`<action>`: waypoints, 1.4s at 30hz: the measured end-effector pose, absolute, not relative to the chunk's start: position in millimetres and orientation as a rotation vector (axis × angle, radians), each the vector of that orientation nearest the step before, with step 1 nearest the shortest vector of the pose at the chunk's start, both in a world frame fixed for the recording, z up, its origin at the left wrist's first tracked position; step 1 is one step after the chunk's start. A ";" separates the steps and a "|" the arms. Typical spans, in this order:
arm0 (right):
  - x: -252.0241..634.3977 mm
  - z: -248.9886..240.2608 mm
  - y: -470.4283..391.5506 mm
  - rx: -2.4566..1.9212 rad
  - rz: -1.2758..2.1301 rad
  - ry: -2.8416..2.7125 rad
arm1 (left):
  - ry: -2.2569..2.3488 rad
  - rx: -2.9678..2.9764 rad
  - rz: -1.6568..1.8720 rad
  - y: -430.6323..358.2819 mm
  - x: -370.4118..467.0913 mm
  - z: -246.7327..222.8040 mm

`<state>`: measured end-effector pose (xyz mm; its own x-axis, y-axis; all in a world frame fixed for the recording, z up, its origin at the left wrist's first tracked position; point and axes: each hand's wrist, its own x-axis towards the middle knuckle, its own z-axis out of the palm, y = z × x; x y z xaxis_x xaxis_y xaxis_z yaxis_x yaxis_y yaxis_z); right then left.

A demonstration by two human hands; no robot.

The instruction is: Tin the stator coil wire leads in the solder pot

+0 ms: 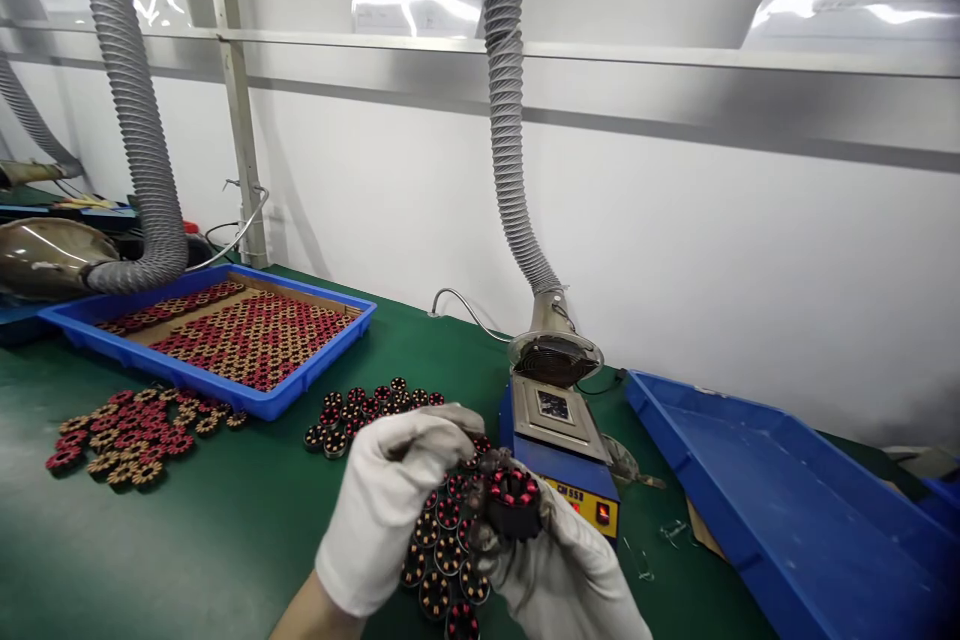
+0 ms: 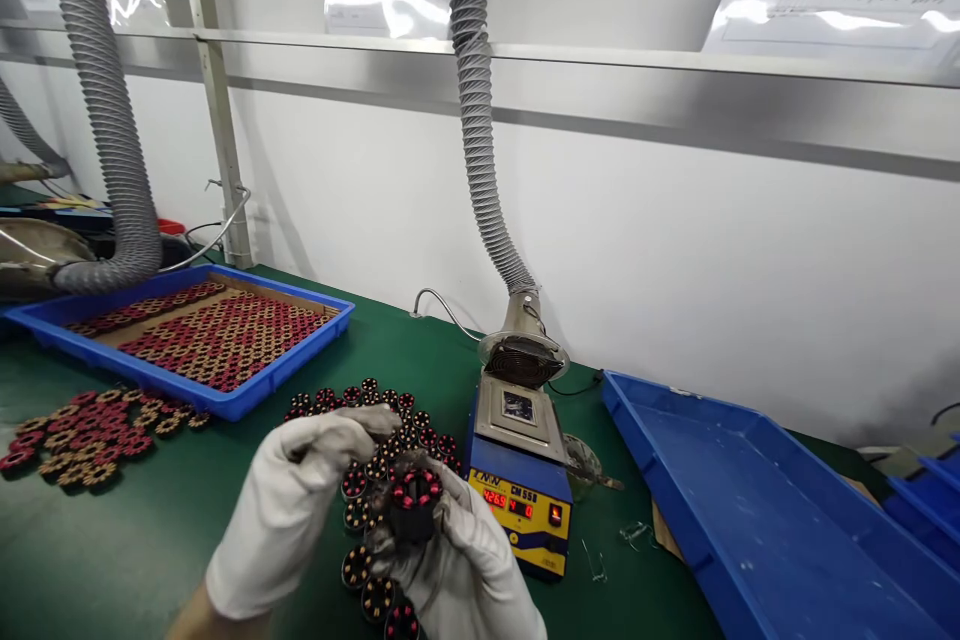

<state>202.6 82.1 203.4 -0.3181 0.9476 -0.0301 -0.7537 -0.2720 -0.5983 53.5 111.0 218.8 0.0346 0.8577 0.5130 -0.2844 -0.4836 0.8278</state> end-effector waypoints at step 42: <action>194.4 210.3 82.0 -0.776 1.021 -0.812 | 0.604 1.631 1.970 86.0 70.3 221.8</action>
<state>194.4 82.0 210.3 0.3005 0.9307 0.2087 -0.4122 0.3241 -0.8515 70.3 86.0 221.8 -0.1501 0.6355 0.7574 -0.1017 -0.7719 0.6276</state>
